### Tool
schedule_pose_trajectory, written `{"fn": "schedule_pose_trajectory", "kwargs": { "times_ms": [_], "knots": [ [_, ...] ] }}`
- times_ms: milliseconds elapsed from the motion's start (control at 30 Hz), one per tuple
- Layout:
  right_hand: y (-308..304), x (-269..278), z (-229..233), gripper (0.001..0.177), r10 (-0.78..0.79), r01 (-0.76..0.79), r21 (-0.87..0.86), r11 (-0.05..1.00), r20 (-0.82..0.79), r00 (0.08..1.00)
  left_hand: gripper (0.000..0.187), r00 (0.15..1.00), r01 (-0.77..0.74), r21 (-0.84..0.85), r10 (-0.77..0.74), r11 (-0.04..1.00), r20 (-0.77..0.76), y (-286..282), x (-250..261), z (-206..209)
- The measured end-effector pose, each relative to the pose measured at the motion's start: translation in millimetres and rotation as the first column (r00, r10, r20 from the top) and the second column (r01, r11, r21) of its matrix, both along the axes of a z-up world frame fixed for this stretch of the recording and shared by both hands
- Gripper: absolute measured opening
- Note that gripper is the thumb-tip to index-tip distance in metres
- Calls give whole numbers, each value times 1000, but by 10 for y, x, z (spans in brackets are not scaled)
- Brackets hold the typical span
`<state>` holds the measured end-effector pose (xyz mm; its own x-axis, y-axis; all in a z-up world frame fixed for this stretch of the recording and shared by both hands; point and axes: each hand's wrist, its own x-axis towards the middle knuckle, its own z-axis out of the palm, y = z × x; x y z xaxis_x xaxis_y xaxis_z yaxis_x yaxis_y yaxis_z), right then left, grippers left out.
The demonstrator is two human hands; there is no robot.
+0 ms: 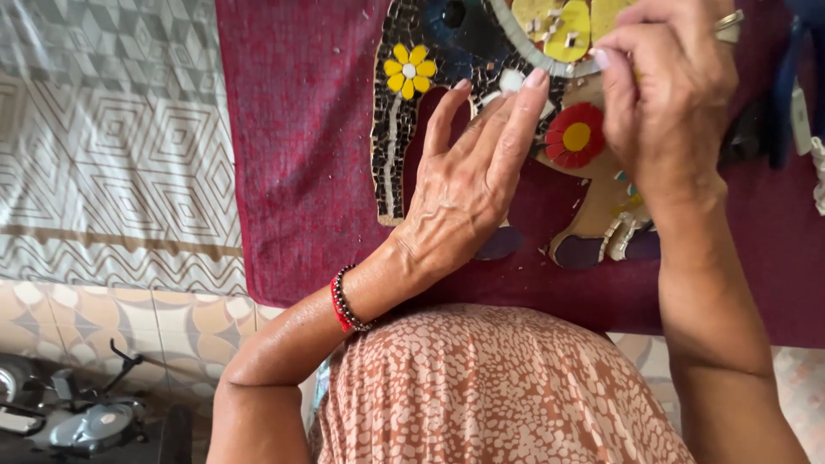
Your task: A person is creating a mosaic art piece by cutting and gluing small colorful tiles onto an elephant-shaped wooden base.
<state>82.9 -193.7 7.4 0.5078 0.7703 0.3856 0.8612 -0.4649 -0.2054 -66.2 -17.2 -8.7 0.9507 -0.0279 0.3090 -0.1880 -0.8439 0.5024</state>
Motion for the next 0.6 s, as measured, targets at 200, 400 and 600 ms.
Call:
{"fn": "schedule_pose_trajectory", "kwargs": {
  "times_ms": [200, 400, 600],
  "knots": [
    [27, 42, -64, 20, -23, 24, -16, 1000, 46, 999, 62, 997, -29, -11, 30, 1000, 73, 15, 72, -8],
    [53, 42, -5, 26, 1, -1, 40, 999, -3, 1000, 61, 994, -63, 43, 59, 997, 89, 39, 229, -87],
    [16, 75, -51, 15, 29, -27, 109, 994, -9, 1000, 52, 996, -90, 40, 89, 995, 29, 132, 647, 160]
  ]
}}
